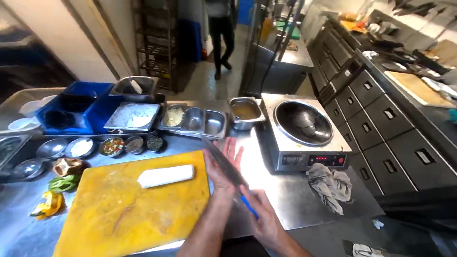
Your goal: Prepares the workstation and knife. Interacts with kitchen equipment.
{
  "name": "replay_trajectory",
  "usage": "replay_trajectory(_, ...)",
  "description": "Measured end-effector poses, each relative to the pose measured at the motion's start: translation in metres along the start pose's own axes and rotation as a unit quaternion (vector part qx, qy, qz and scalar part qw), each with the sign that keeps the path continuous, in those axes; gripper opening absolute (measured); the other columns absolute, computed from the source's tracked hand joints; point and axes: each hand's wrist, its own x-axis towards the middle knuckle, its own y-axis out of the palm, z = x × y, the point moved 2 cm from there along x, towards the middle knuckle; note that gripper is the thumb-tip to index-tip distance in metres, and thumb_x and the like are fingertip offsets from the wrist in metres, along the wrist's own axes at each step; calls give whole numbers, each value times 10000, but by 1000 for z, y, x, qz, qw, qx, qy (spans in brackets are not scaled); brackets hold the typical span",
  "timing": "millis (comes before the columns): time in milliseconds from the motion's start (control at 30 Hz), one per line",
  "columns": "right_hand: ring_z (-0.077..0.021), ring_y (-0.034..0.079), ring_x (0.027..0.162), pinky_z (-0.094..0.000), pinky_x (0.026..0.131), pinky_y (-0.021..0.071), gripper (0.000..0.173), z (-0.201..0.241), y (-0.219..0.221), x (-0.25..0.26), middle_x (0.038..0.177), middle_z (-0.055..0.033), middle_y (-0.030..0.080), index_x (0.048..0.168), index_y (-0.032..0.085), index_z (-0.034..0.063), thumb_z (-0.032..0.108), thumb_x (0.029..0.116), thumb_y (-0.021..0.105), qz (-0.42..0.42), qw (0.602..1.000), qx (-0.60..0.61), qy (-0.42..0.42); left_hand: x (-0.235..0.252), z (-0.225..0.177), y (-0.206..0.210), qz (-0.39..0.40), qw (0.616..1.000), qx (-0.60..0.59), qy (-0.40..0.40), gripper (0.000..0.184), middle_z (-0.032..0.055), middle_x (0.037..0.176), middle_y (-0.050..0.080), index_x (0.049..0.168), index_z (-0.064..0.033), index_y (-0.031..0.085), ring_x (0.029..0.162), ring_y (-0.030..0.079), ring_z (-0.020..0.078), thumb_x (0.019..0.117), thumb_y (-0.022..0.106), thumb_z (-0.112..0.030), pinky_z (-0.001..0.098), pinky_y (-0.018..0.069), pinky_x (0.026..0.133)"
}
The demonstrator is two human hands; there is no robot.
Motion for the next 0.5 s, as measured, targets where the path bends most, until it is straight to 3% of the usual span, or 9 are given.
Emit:
replay_trajectory(167,-122,621,882,-263,734,585,561,-39,-42,-43,1111,-111,580,1507,536,292,127,972,574,34,999,-29,-28,-5,8,7,-62,995,2,74,829,160,1604,386,1595,-180,215,1447,438,367,994,152,-748,554,411,1143)
replay_trajectory(233,-147,626,896,-279,747,585,602,-56,-65,-66,1113,-132,582,1503,542,277,93,931,587,65,997,-37,-24,-6,8,8,-81,991,2,111,838,192,1587,398,1599,-154,198,1438,447,382,1002,137,-739,566,410,1145)
replay_trajectory(300,-200,644,902,-332,763,597,603,-70,-92,-88,1115,-175,599,1484,569,218,52,907,618,103,994,-27,-7,-10,3,12,-82,986,30,141,815,172,1603,383,1601,-164,184,1455,432,352,1010,87,-717,540,403,1158)
replay_trajectory(367,-229,653,896,-369,778,593,532,-82,-119,-97,1093,-187,628,1457,595,166,67,935,621,135,991,-8,0,-19,-3,15,-53,983,76,156,792,103,1666,291,1626,-214,121,1519,343,293,1012,23,-704,507,355,1204)
replay_trajectory(500,-159,687,824,-340,751,605,441,-95,-141,-76,1021,-105,710,1481,561,180,269,1051,524,121,991,-3,-47,-34,4,5,-17,979,114,169,790,88,1655,315,1611,-230,215,1541,275,326,1005,89,-720,607,260,1221)
